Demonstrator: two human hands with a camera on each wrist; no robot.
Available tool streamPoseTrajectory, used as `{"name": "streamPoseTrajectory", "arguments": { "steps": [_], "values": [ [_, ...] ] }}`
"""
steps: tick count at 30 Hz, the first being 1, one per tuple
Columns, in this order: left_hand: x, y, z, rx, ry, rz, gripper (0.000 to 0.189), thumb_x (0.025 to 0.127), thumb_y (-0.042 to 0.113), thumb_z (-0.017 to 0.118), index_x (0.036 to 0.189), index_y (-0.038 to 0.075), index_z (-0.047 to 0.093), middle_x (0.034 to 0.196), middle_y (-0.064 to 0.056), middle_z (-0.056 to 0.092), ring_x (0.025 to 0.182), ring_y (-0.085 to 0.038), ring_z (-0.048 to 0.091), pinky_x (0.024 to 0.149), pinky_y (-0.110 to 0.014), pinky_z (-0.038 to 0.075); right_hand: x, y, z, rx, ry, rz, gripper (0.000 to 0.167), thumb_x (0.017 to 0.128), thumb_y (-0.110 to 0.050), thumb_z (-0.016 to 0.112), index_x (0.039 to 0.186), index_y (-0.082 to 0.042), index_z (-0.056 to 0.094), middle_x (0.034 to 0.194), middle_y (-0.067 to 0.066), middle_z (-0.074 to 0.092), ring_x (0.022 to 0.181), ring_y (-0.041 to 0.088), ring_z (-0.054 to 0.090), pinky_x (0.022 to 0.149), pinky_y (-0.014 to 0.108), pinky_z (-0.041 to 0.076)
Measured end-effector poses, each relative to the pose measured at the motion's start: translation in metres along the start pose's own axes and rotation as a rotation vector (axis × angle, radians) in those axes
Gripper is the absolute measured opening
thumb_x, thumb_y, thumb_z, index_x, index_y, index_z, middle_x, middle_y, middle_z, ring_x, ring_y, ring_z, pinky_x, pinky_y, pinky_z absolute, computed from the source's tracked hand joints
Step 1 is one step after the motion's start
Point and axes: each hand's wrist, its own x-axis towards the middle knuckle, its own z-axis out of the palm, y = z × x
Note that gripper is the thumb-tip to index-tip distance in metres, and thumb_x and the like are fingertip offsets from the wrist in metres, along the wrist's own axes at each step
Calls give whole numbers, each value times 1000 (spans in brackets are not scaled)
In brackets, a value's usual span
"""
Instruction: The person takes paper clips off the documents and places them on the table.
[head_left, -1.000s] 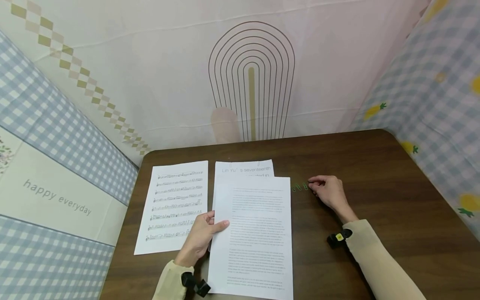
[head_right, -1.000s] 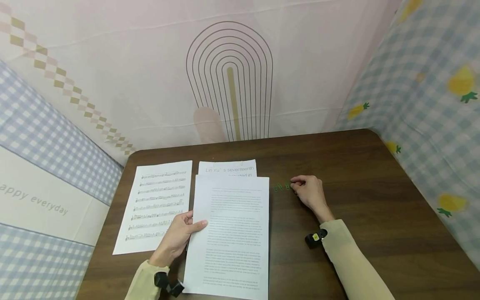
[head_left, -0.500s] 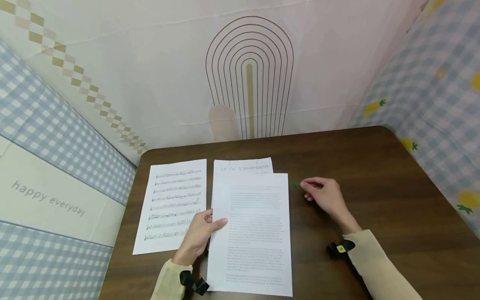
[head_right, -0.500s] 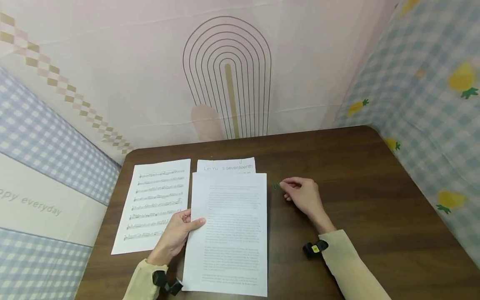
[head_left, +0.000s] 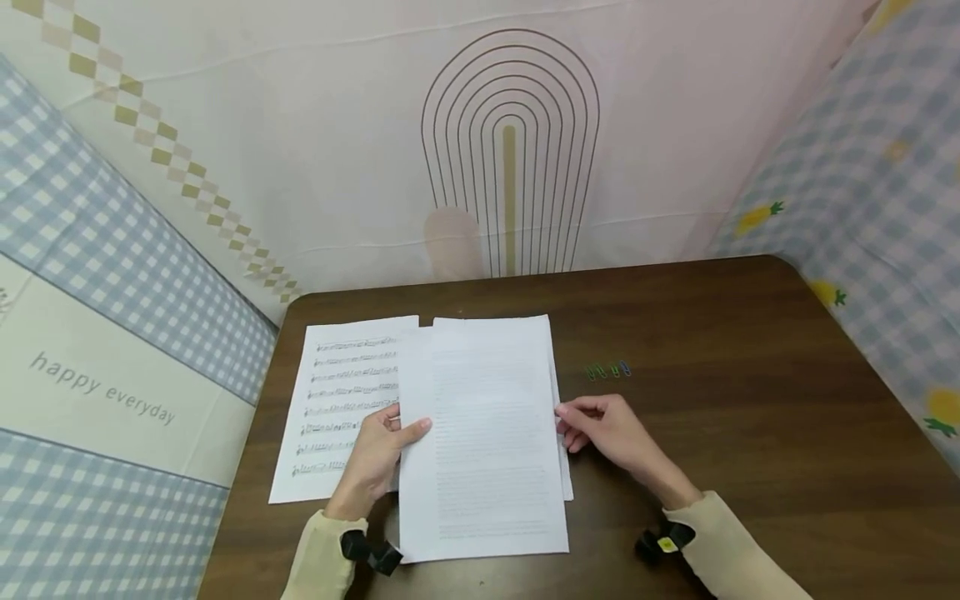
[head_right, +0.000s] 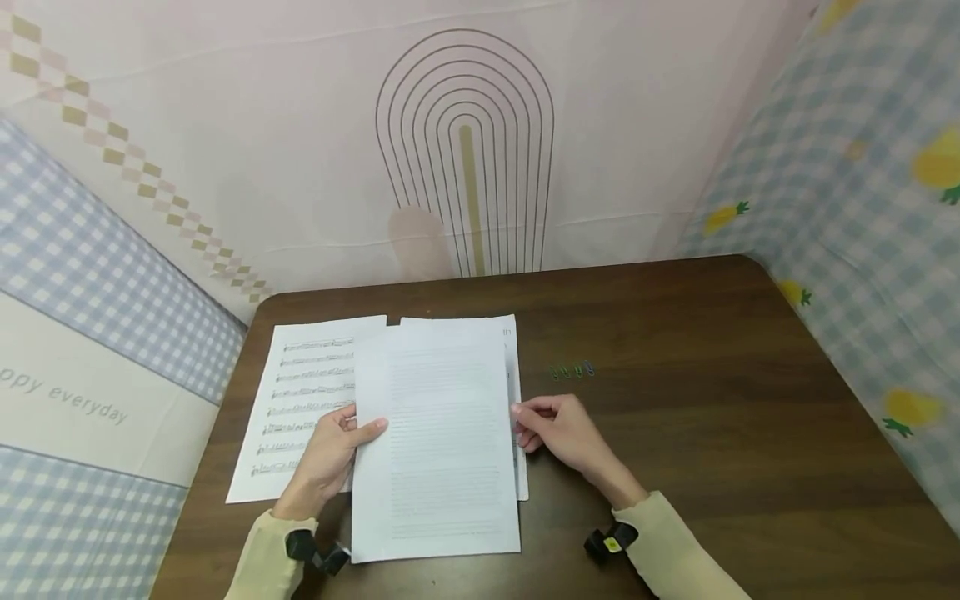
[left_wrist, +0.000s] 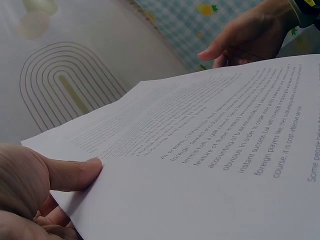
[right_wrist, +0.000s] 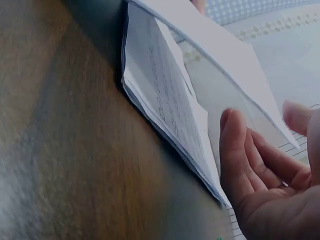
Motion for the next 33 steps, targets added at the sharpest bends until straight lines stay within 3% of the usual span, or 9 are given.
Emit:
{"name": "streamPoseTrajectory", "arguments": {
  "steps": [5,17,33],
  "values": [
    [0,13,-24,20,63,3,44,104,2,69,146,-4,59,105,-4,85,88,-14,83,74,-28,67,2,1,-2,-85,93,14,32,105,-24,75,116,6,79,91,18,80,68,15,72,65,29,64],
    [-2,45,-95,94,155,33,59,106,9,71,155,-12,46,89,17,81,84,-3,80,74,-23,66,4,10,-1,-235,126,58,24,104,-23,76,108,1,81,85,9,79,66,15,72,63,27,62],
    [22,47,-158,201,280,3,70,107,14,69,162,-14,35,80,25,70,77,5,70,70,-17,60,3,11,7,-365,147,70,17,102,-20,78,104,-3,83,75,2,77,64,14,69,58,26,58]
  ]
}}
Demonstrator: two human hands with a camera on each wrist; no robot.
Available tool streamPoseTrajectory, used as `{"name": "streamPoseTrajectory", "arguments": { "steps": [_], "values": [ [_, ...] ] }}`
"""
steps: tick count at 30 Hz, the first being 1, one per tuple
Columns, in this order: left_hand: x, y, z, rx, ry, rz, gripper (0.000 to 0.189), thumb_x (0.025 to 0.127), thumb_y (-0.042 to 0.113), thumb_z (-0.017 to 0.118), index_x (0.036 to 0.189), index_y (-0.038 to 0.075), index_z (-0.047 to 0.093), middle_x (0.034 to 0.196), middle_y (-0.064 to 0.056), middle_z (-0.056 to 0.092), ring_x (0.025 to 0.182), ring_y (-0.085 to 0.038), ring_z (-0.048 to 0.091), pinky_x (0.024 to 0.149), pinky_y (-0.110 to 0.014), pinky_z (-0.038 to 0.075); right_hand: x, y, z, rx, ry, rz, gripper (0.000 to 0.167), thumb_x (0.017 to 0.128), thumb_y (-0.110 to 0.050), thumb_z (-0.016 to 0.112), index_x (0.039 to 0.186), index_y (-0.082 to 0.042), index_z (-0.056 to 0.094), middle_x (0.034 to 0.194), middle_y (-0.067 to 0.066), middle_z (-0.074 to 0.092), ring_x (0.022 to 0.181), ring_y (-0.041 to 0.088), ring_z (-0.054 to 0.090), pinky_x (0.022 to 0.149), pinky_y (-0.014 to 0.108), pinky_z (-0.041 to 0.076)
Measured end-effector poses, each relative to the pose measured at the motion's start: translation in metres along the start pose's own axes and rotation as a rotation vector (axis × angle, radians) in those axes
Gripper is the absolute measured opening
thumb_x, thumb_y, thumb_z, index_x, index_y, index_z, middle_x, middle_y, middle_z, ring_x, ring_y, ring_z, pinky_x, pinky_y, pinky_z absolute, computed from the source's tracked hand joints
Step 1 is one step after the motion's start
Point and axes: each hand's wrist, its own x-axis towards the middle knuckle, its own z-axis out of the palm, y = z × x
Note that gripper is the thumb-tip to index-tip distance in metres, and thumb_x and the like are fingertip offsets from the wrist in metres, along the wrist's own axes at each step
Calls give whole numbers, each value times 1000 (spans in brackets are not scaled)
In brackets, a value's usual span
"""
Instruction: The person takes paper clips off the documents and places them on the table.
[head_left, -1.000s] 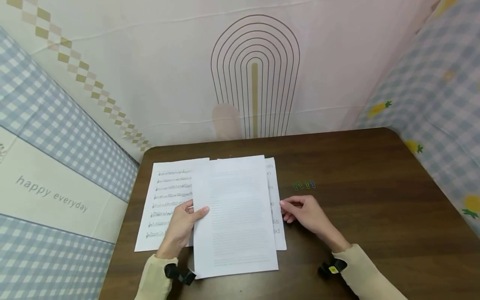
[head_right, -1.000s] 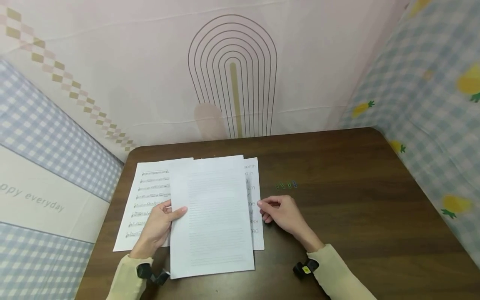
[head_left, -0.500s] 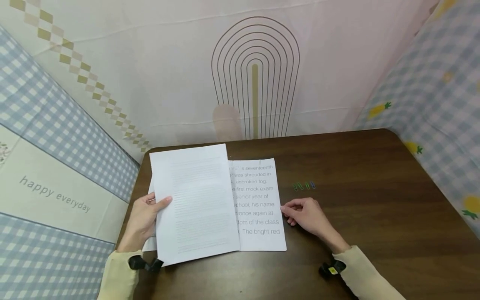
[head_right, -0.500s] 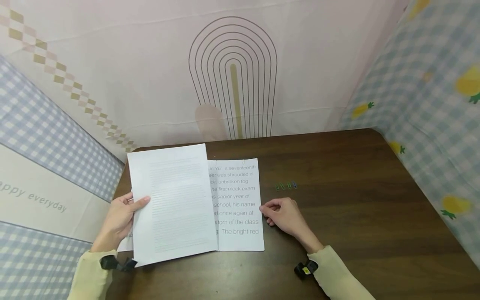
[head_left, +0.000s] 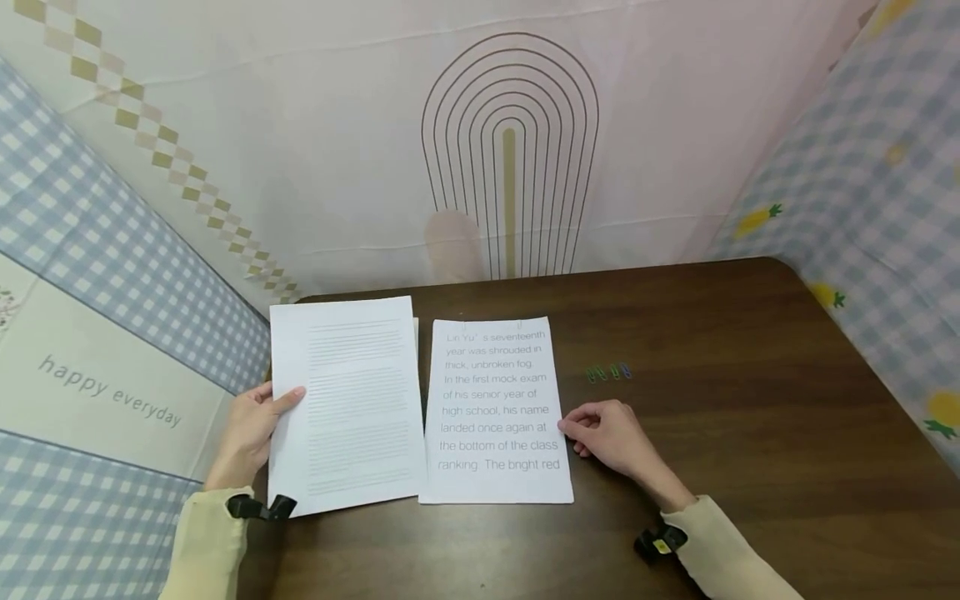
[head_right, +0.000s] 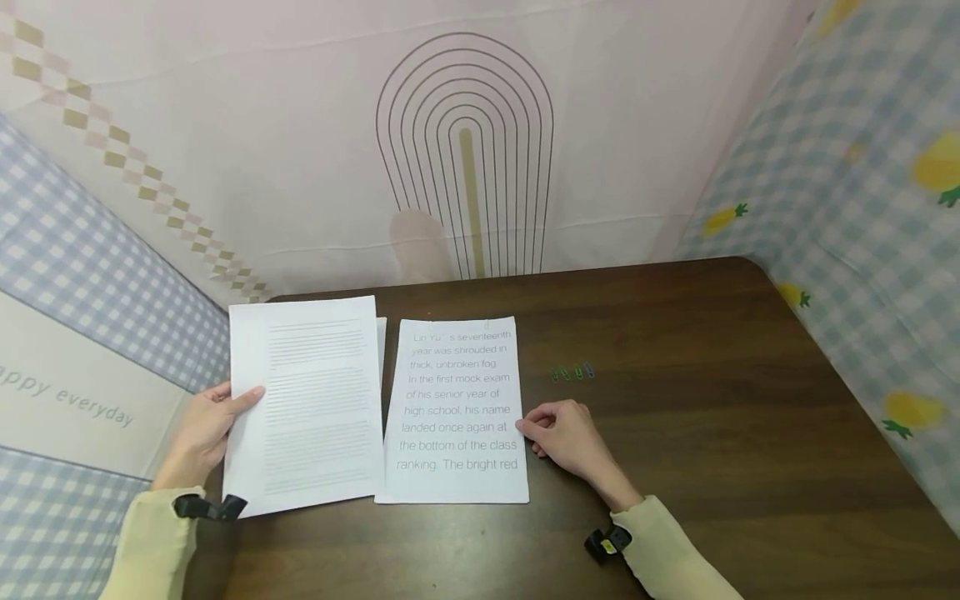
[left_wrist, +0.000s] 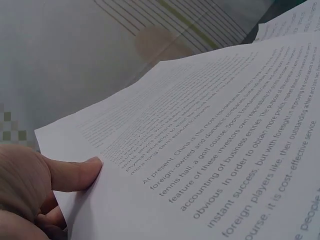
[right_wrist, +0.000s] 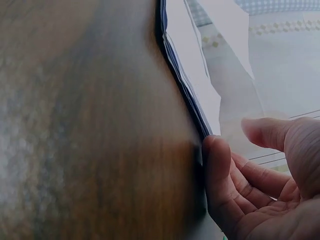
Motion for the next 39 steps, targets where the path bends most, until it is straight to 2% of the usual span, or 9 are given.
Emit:
{"name": "streamPoseTrajectory", "arguments": {
  "steps": [8,16,20,23,27,30,33,36,39],
  "values": [
    [22,-12,-14,97,-12,-16,72,108,17,68,162,-15,33,80,24,67,75,4,68,69,-19,59,0,1,1,-9,2,6,16,101,-19,78,104,-3,82,75,2,77,64,14,68,59,25,57],
    [30,-20,-14,172,-20,-22,73,108,21,69,162,-14,35,84,21,67,76,3,68,69,-21,60,-3,-4,9,-68,54,20,15,98,-21,82,100,-6,83,73,0,75,63,13,65,57,25,51],
    [33,-23,-12,197,-3,-21,73,108,21,70,162,-13,36,89,17,69,77,4,67,69,-20,59,-3,-6,13,-103,84,35,16,96,-21,84,99,-6,83,76,0,77,65,12,63,60,24,49],
    [34,-23,-10,226,15,-17,73,108,23,71,162,-13,38,98,8,73,78,4,66,70,-20,58,-2,-7,15,-124,99,37,16,95,-21,85,98,-6,83,77,0,78,67,11,63,62,24,48],
    [33,-23,-7,266,43,-16,71,107,23,71,160,-13,41,118,-13,76,78,3,65,69,-20,57,-2,-8,17,-139,119,38,15,95,-22,85,97,-7,83,76,0,77,67,11,61,62,23,46],
    [33,-22,-4,297,67,-13,68,107,22,71,159,-12,43,134,-28,71,78,3,63,68,-20,56,-2,-9,18,-146,137,35,15,95,-22,86,95,-7,83,74,1,75,66,12,60,60,23,44],
    [33,-21,-2,337,95,15,65,106,20,71,156,-13,46,144,-36,65,78,2,63,67,-18,54,-2,-10,20,-152,157,31,16,94,-22,87,94,-6,83,73,2,74,65,12,59,59,23,44],
    [31,-19,0,385,135,60,61,105,19,72,152,-14,51,142,-38,65,84,-9,70,65,-16,52,-3,-12,23,-155,175,31,19,94,-24,87,93,-6,82,74,3,75,65,13,59,58,23,44],
    [29,-17,3,462,190,113,57,103,20,73,146,-14,57,136,-39,68,96,-29,75,66,-19,50,-3,-14,25,-159,191,35,22,94,-25,87,94,-4,81,75,5,75,65,14,59,58,24,44]
  ]
}}
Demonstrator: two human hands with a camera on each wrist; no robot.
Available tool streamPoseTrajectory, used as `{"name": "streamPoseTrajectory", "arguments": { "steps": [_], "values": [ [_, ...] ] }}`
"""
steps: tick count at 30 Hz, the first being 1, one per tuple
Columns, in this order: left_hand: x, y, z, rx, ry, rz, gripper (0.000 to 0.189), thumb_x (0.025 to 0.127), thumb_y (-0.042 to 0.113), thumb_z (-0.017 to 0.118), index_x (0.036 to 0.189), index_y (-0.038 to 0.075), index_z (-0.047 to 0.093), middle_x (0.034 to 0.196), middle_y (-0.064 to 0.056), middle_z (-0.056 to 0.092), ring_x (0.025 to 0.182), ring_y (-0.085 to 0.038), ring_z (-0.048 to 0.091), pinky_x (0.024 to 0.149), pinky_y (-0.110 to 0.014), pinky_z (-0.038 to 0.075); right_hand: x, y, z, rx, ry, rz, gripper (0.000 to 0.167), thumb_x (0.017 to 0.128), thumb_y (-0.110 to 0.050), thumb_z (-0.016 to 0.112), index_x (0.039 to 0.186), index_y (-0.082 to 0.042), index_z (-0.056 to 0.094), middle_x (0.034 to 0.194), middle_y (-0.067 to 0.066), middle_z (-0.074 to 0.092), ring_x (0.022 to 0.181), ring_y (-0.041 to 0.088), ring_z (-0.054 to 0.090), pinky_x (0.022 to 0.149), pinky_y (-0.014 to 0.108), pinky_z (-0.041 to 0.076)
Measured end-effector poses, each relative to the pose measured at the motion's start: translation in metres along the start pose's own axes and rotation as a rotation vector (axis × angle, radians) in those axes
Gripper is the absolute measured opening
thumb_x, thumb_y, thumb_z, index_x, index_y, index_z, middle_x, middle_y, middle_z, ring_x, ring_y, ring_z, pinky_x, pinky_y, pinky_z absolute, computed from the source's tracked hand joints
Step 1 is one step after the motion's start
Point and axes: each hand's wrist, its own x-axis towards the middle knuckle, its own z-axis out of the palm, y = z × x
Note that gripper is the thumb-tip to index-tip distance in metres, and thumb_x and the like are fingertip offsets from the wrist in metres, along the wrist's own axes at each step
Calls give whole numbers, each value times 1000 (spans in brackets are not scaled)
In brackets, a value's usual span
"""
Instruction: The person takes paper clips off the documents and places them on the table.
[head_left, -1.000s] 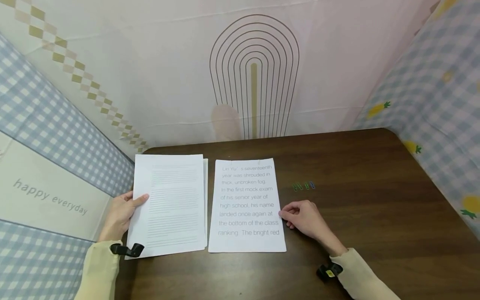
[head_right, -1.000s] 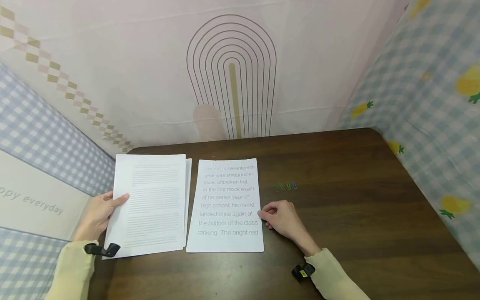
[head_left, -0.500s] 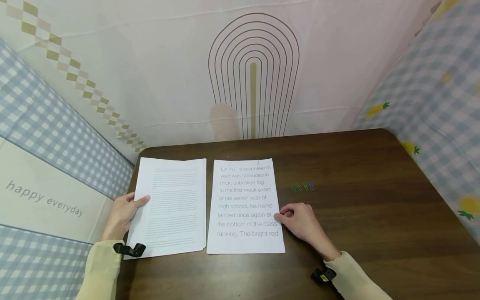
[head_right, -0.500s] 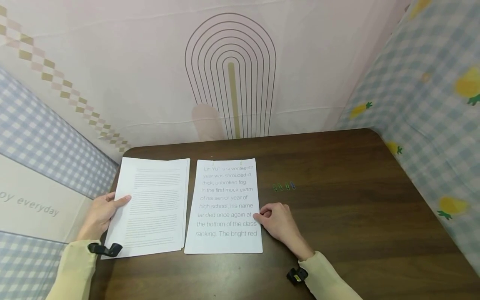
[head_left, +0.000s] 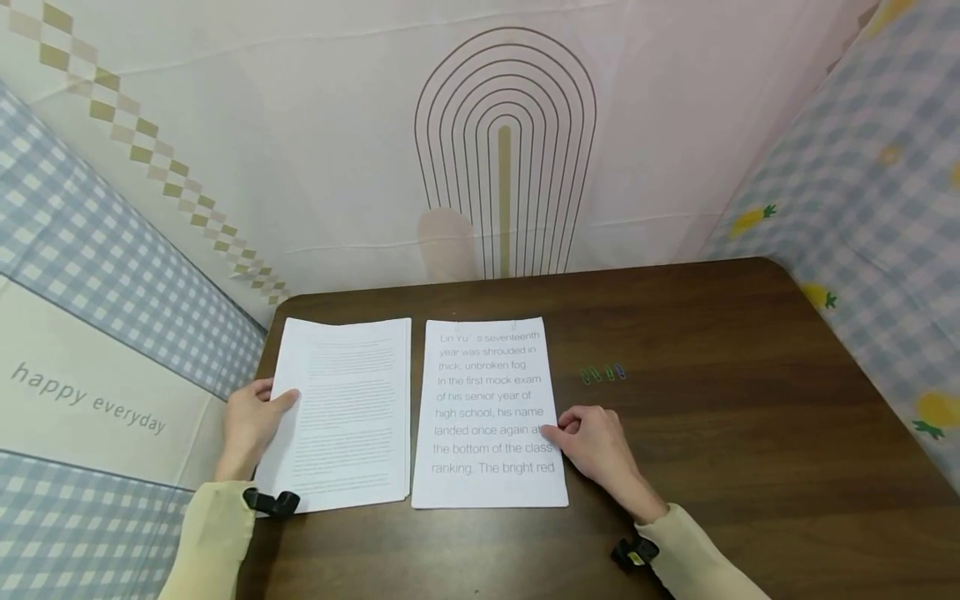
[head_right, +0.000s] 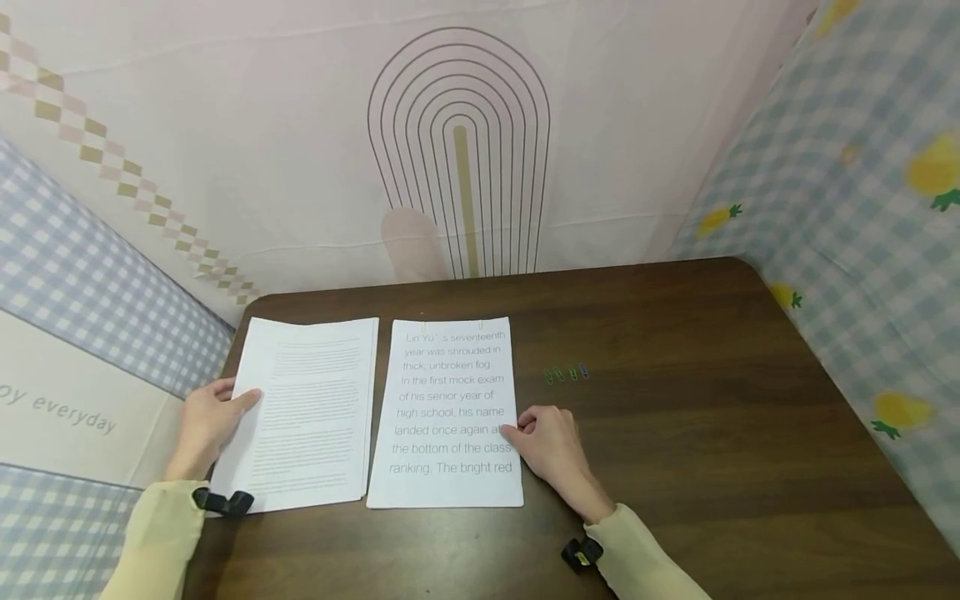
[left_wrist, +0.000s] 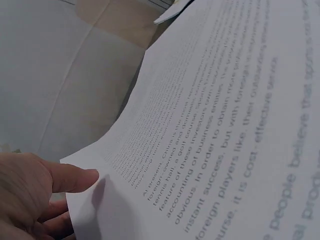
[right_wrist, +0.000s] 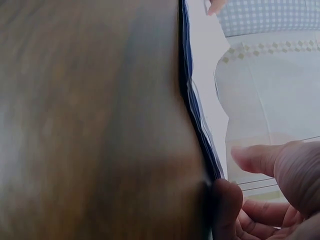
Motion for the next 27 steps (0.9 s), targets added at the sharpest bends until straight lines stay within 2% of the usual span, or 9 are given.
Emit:
{"name": "streamPoseTrajectory", "arguments": {
  "steps": [3,5,7,10,14,17,22,25,27],
  "values": [
    [-3,3,2,91,61,48,53,102,20,73,141,-14,61,128,-38,71,106,-47,72,70,-28,50,0,-2,2,-8,12,5,25,93,-25,87,95,-2,79,76,7,75,65,15,60,59,25,44],
    [-4,3,4,129,96,77,50,102,18,72,139,-15,63,124,-38,72,108,-51,71,72,-36,50,0,-4,3,-15,17,5,26,93,-25,87,96,-1,78,77,7,75,66,15,60,59,25,44],
    [-5,4,6,144,122,96,48,101,15,72,137,-15,64,120,-38,73,107,-52,70,74,-41,51,0,-5,4,-18,20,6,26,93,-25,87,96,-1,78,77,8,74,66,15,60,60,26,44],
    [-6,4,7,135,138,103,45,100,12,73,135,-15,66,118,-37,74,106,-51,70,74,-39,49,2,-6,5,-18,24,13,26,92,-24,88,95,-1,78,76,8,74,66,16,60,61,27,45],
    [-7,4,7,131,126,98,44,100,13,75,134,-14,67,116,-36,75,105,-49,70,72,-32,45,4,-6,7,-16,32,18,26,91,-23,89,93,0,76,75,8,73,64,16,60,60,27,45],
    [-7,3,8,136,122,102,45,99,14,75,133,-13,67,115,-36,76,106,-50,70,73,-35,47,5,-7,8,-12,34,17,26,91,-22,89,92,0,75,75,8,73,64,16,60,60,27,45],
    [-12,5,11,127,182,117,47,98,11,72,136,-15,64,124,-38,72,116,-55,64,96,-58,49,7,-7,9,-6,35,14,26,90,-20,89,92,1,74,74,8,73,63,16,61,60,28,46],
    [-21,18,14,101,186,130,51,98,11,70,141,-15,60,131,-39,67,122,-55,61,108,-64,44,7,-6,9,-9,32,19,26,90,-20,90,92,1,74,74,8,73,63,16,61,60,28,46],
    [-31,33,17,81,146,138,51,100,13,69,144,-12,59,134,-37,67,124,-53,63,109,-62,46,7,-6,8,-13,29,21,26,90,-20,90,92,1,75,74,9,73,63,16,61,60,28,46]
  ]
}}
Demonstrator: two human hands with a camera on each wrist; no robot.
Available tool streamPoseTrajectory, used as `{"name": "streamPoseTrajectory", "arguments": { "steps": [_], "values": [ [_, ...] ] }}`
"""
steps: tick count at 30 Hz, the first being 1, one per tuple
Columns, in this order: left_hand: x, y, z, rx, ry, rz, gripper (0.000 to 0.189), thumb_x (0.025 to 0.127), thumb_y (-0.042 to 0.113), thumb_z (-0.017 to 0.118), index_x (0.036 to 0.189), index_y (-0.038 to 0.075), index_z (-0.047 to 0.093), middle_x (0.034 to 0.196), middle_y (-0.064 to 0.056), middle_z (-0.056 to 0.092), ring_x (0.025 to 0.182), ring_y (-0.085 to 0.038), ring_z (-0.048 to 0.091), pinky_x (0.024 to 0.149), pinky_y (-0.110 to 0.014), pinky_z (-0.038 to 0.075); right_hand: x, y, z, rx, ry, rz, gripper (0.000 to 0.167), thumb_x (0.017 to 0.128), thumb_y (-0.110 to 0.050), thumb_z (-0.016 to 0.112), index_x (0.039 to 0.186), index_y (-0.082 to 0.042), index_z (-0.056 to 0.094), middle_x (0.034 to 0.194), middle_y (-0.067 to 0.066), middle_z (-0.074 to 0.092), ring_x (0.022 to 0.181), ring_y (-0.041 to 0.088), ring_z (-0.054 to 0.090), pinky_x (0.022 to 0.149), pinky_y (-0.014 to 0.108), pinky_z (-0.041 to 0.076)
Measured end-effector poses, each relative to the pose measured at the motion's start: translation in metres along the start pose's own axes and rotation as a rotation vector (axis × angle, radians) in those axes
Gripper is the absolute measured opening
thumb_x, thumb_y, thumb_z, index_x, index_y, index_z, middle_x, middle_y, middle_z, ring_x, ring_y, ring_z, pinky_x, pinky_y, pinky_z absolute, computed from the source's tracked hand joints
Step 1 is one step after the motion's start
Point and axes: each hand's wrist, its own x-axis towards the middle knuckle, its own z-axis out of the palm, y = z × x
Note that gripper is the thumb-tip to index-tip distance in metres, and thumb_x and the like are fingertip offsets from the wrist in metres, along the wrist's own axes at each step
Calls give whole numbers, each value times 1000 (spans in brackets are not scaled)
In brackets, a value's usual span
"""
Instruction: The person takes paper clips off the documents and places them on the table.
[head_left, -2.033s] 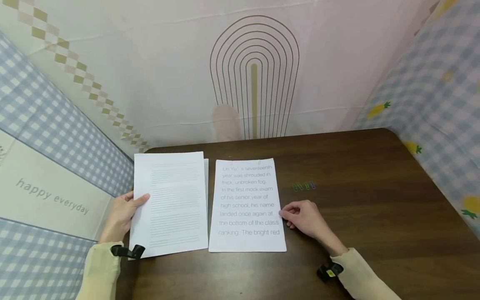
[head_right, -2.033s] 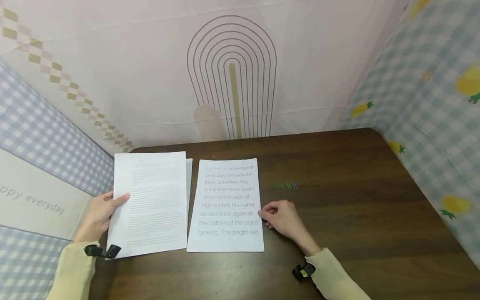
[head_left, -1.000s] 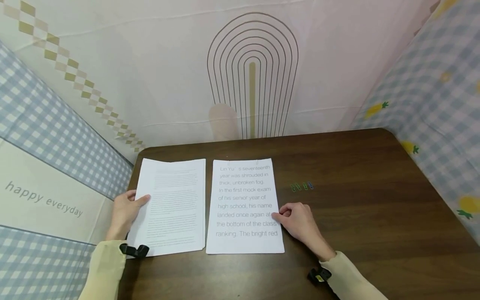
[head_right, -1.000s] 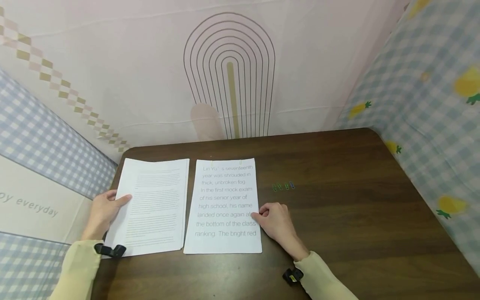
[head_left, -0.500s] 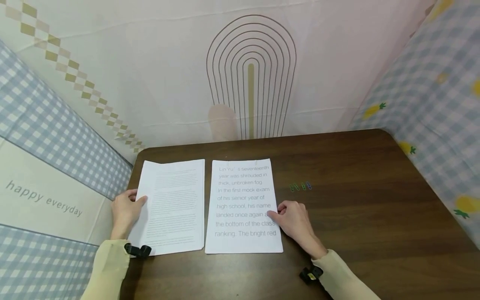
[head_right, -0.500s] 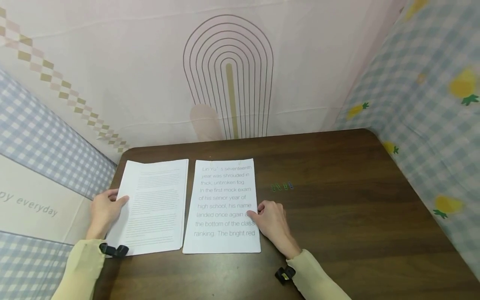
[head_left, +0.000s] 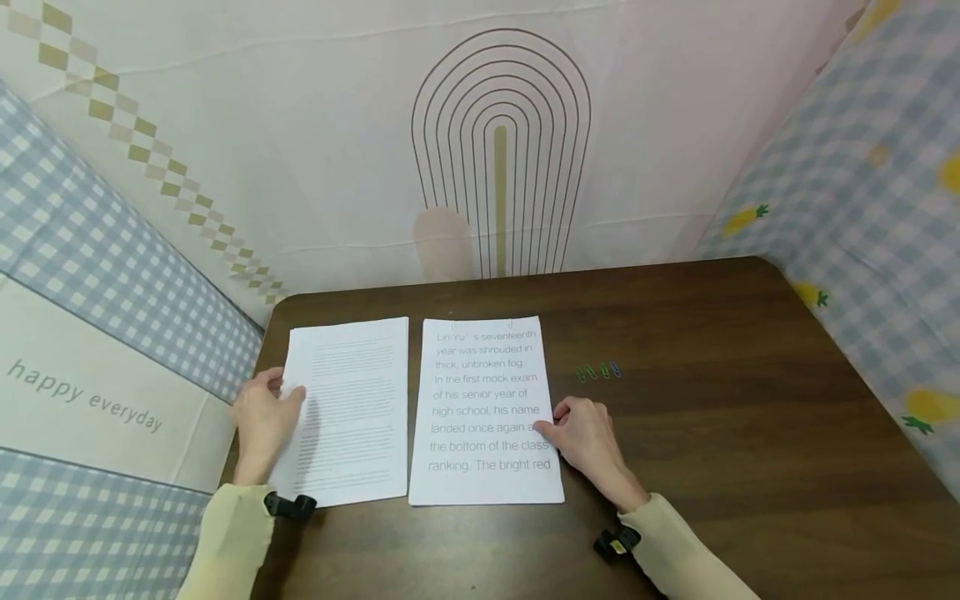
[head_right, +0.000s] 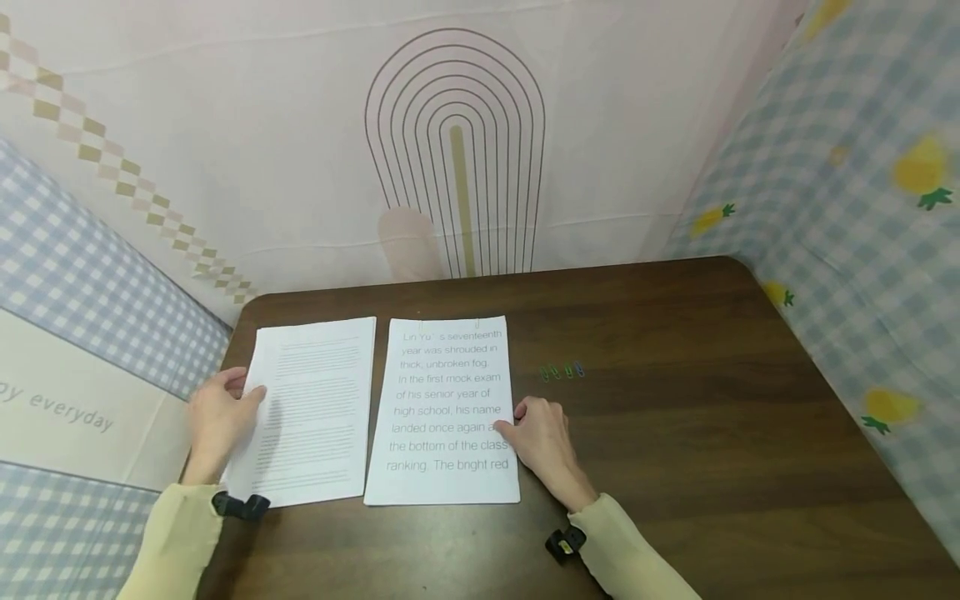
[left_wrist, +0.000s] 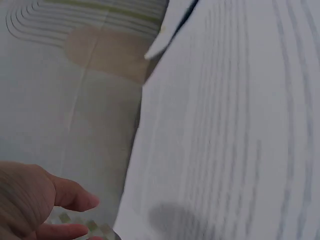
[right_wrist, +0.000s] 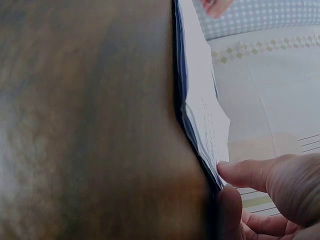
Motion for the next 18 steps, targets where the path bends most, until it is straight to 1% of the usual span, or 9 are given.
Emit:
{"name": "streamPoseTrajectory", "arguments": {
  "steps": [2,3,5,7,9,12,15,18],
  "values": [
    [-10,16,3,-18,-68,24,50,102,16,68,146,-8,60,134,-33,70,124,-49,67,105,-55,52,0,0,0,-1,-3,-1,26,90,-19,90,92,1,74,74,9,73,63,16,61,60,28,46],
    [-15,23,6,-23,-100,47,48,103,17,68,145,-6,62,132,-31,73,122,-47,70,103,-53,54,0,0,0,0,-5,-2,26,90,-19,90,92,1,74,74,9,73,63,16,61,59,28,46],
    [-26,38,15,-36,-168,102,45,104,17,67,143,-4,64,126,-27,77,117,-43,75,100,-49,59,0,1,-1,1,-4,-5,25,90,-19,90,92,1,74,74,9,73,63,16,61,59,28,46],
    [-38,51,27,-52,-233,154,42,103,16,68,140,-3,67,120,-25,79,112,-41,77,97,-48,61,0,1,-2,4,-2,-6,25,90,-19,89,91,1,74,74,9,73,62,16,60,58,28,46],
    [-50,62,40,-73,-288,180,41,102,14,70,139,-4,67,117,-23,80,109,-39,78,97,-51,63,0,1,-2,7,-1,-7,24,90,-18,89,91,1,74,73,9,73,62,16,60,58,27,45],
    [-64,75,57,-94,-371,181,45,101,15,72,142,-4,65,121,-21,79,112,-37,78,97,-51,63,0,1,-2,9,-1,-7,24,90,-18,89,91,1,74,73,9,73,62,16,60,57,27,44],
    [-74,81,69,-99,-394,203,50,100,13,73,145,-5,62,127,-23,77,112,-37,78,95,-51,65,0,1,-1,8,-2,-7,24,90,-18,89,91,1,75,73,9,73,62,16,59,57,27,44],
    [-81,84,78,-84,-370,231,52,99,10,73,146,-7,60,129,-26,75,109,-36,77,91,-49,66,0,1,0,4,1,-7,24,90,-18,89,90,1,74,73,9,72,62,16,59,57,27,44]
  ]
}}
